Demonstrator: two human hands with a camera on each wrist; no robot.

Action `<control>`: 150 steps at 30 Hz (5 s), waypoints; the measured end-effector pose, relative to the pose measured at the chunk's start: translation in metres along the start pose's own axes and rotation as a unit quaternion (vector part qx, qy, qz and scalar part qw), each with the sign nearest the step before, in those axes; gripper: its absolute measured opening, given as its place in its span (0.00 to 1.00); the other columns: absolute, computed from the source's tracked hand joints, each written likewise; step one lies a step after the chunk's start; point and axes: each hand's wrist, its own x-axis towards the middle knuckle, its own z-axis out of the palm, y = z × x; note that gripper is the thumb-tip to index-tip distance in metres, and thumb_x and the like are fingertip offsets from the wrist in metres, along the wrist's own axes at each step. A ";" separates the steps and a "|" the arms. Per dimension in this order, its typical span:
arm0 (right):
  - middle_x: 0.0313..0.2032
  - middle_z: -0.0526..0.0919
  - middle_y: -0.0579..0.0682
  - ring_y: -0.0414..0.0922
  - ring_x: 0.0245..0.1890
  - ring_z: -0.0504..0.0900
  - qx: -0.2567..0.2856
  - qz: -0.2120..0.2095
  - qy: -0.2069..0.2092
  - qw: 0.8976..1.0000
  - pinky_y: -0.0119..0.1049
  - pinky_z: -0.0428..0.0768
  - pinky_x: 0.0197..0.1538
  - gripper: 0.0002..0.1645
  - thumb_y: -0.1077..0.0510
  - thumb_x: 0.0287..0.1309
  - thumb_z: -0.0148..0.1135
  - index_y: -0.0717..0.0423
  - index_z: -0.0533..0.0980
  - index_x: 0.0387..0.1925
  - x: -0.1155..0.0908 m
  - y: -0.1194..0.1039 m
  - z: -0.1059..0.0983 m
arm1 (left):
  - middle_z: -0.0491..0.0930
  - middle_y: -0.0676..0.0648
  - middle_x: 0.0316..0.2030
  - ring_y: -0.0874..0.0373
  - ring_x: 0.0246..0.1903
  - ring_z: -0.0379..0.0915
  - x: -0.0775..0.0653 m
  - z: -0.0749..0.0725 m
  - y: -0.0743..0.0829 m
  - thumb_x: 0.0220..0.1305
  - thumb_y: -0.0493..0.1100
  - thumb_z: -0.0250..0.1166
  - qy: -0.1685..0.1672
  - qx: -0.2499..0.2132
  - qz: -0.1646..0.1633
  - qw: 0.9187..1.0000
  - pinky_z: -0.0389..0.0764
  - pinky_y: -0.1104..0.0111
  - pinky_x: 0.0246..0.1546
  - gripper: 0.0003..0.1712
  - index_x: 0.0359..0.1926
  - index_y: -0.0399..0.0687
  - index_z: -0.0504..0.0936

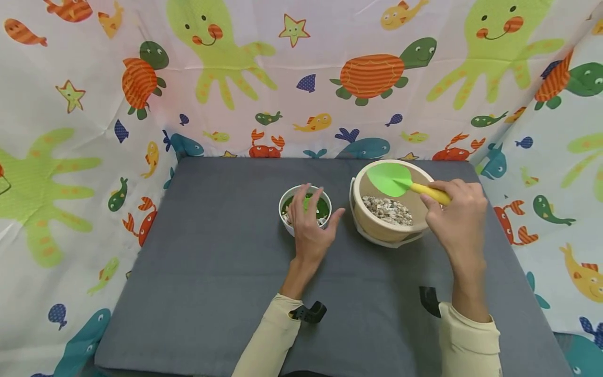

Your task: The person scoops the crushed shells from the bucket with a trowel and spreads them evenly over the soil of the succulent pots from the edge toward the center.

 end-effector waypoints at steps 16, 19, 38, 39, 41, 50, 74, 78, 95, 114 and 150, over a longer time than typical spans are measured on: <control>0.37 0.82 0.72 0.67 0.44 0.69 -0.190 -0.038 -0.185 0.963 0.67 0.72 0.52 0.13 0.72 0.51 0.62 0.77 0.82 0.39 0.015 0.033 0.028 | 0.65 0.39 0.78 0.48 0.77 0.65 0.016 0.037 0.036 0.58 0.67 0.75 -0.275 -0.018 -0.041 0.960 0.72 0.60 0.75 0.58 0.78 0.37 0.65; 0.37 0.82 0.72 0.68 0.45 0.70 -0.189 -0.040 -0.196 0.961 0.68 0.73 0.51 0.12 0.73 0.49 0.62 0.77 0.81 0.38 0.015 0.035 0.033 | 0.65 0.40 0.78 0.49 0.78 0.64 0.016 0.037 0.036 0.58 0.66 0.75 -0.277 -0.026 -0.044 0.960 0.71 0.61 0.75 0.57 0.77 0.38 0.66; 0.28 0.85 0.70 0.66 0.40 0.74 -0.143 -0.002 -0.218 0.966 0.74 0.61 0.64 0.10 0.70 0.49 0.63 0.76 0.83 0.31 0.015 0.043 0.045 | 0.64 0.40 0.79 0.49 0.78 0.64 0.012 0.040 0.034 0.58 0.63 0.76 -0.272 -0.061 -0.060 0.958 0.73 0.60 0.73 0.55 0.76 0.38 0.68; 0.28 0.85 0.71 0.66 0.40 0.74 -0.142 -0.001 -0.219 0.965 0.74 0.60 0.64 0.10 0.70 0.48 0.63 0.76 0.83 0.32 0.016 0.043 0.045 | 0.64 0.40 0.79 0.49 0.78 0.63 0.011 0.040 0.034 0.58 0.63 0.76 -0.273 -0.063 -0.061 0.958 0.73 0.60 0.73 0.55 0.76 0.37 0.68; 0.29 0.86 0.71 0.66 0.40 0.75 -0.142 0.001 -0.220 0.965 0.74 0.59 0.66 0.10 0.70 0.48 0.64 0.77 0.84 0.32 0.015 0.043 0.045 | 0.64 0.40 0.79 0.49 0.78 0.63 0.010 0.040 0.034 0.58 0.63 0.76 -0.273 -0.065 -0.061 0.958 0.73 0.60 0.73 0.54 0.76 0.37 0.68; 0.32 0.87 0.72 0.66 0.42 0.76 -0.135 0.004 -0.218 0.967 0.74 0.57 0.68 0.14 0.68 0.48 0.67 0.76 0.85 0.36 0.015 0.045 0.044 | 0.64 0.40 0.79 0.49 0.78 0.63 0.009 0.040 0.034 0.58 0.62 0.77 -0.270 -0.075 -0.065 0.958 0.74 0.61 0.73 0.54 0.76 0.39 0.68; 0.31 0.89 0.68 0.65 0.45 0.73 -0.034 0.056 -0.197 0.978 0.67 0.59 0.59 0.14 0.60 0.58 0.69 0.71 0.88 0.34 0.005 0.045 0.052 | 0.63 0.42 0.80 0.51 0.79 0.62 0.010 0.040 0.032 0.58 0.60 0.77 -0.271 -0.073 -0.070 0.957 0.73 0.61 0.73 0.54 0.77 0.40 0.67; 0.29 0.89 0.67 0.64 0.43 0.75 -0.031 0.072 -0.184 0.980 0.65 0.59 0.59 0.12 0.61 0.58 0.69 0.69 0.89 0.33 0.007 0.045 0.053 | 0.63 0.42 0.80 0.51 0.79 0.62 0.010 0.041 0.033 0.58 0.61 0.77 -0.273 -0.076 -0.067 0.957 0.72 0.61 0.74 0.54 0.77 0.40 0.67; 0.40 0.89 0.70 0.59 0.44 0.78 0.018 0.183 -0.189 0.964 0.33 0.71 0.34 0.17 0.58 0.63 0.68 0.70 0.88 0.43 0.017 0.044 0.033 | 0.63 0.41 0.79 0.50 0.79 0.62 0.005 0.045 0.035 0.57 0.60 0.78 -0.261 -0.094 -0.063 0.959 0.74 0.60 0.73 0.54 0.77 0.39 0.67; 0.45 0.85 0.63 0.46 0.41 0.74 0.086 0.264 -0.140 0.950 0.20 0.76 0.31 0.21 0.54 0.68 0.66 0.70 0.86 0.50 0.009 0.050 0.002 | 0.61 0.42 0.80 0.49 0.79 0.60 0.004 0.040 0.031 0.59 0.60 0.76 -0.257 -0.112 -0.077 0.957 0.73 0.59 0.74 0.54 0.78 0.42 0.65; 0.28 0.76 0.25 0.42 0.38 0.72 0.112 0.202 -0.112 0.966 0.20 0.75 0.33 0.19 0.55 0.68 0.68 0.69 0.87 0.47 0.002 0.022 -0.033 | 0.64 0.38 0.78 0.45 0.79 0.62 0.020 0.013 0.023 0.64 0.59 0.74 -0.243 -0.070 -0.025 0.967 0.68 0.55 0.77 0.51 0.79 0.41 0.64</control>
